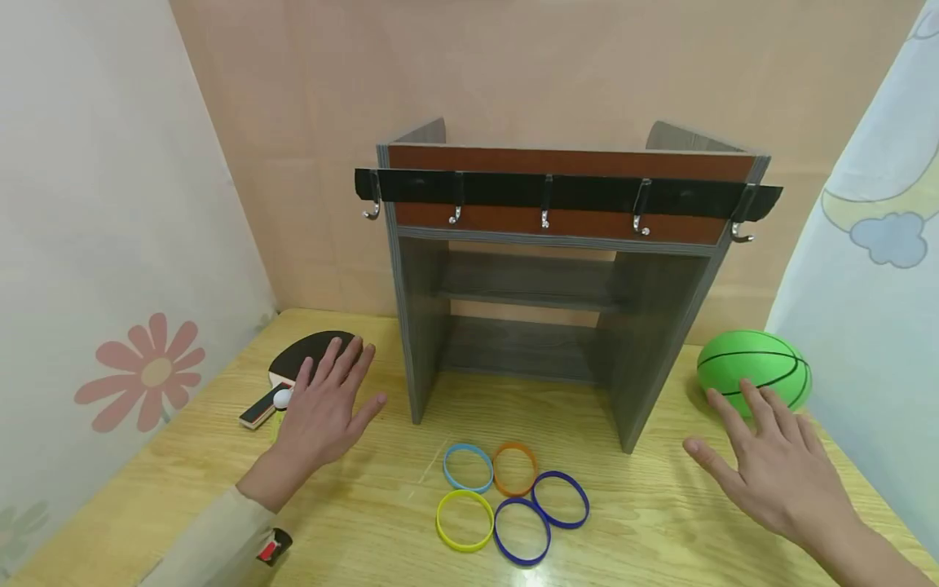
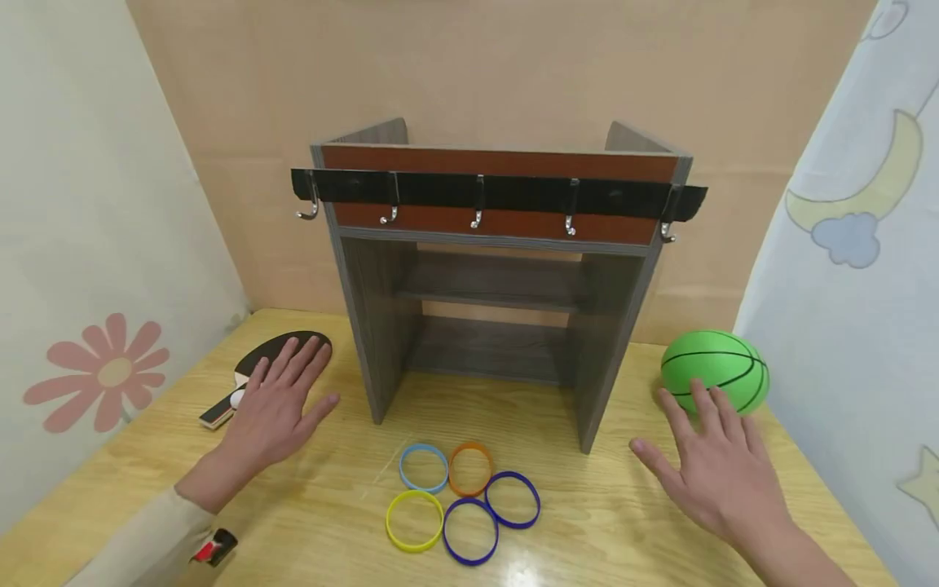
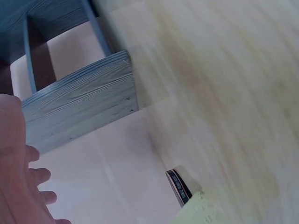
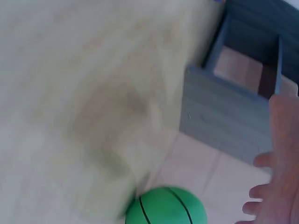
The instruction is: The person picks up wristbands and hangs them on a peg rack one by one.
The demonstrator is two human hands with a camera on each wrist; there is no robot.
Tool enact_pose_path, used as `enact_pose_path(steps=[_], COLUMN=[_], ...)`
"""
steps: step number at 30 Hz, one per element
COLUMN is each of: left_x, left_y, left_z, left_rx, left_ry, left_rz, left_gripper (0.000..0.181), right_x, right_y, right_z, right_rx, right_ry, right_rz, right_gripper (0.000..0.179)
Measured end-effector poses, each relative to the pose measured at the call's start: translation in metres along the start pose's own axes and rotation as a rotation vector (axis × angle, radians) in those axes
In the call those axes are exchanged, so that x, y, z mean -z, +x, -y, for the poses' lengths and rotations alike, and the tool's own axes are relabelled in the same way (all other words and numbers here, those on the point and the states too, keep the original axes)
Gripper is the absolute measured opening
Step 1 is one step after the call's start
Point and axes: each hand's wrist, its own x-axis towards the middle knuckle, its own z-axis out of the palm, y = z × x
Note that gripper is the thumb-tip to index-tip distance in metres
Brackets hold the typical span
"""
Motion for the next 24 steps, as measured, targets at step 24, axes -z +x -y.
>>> enact_pose_path(steps=[24], left_x=[-0.007], left_y=[0.053], left_z=[-0.047], left_rx=[0.035], left_ry=[-1.133], left_rz=[-0.614], left_gripper=[0.03], right_x=[-0.05], right_y=[0.018], right_z=[0.107], right_rx=[0.05], right_ry=[0.62], right_rz=[0.226], right_gripper=[0.013])
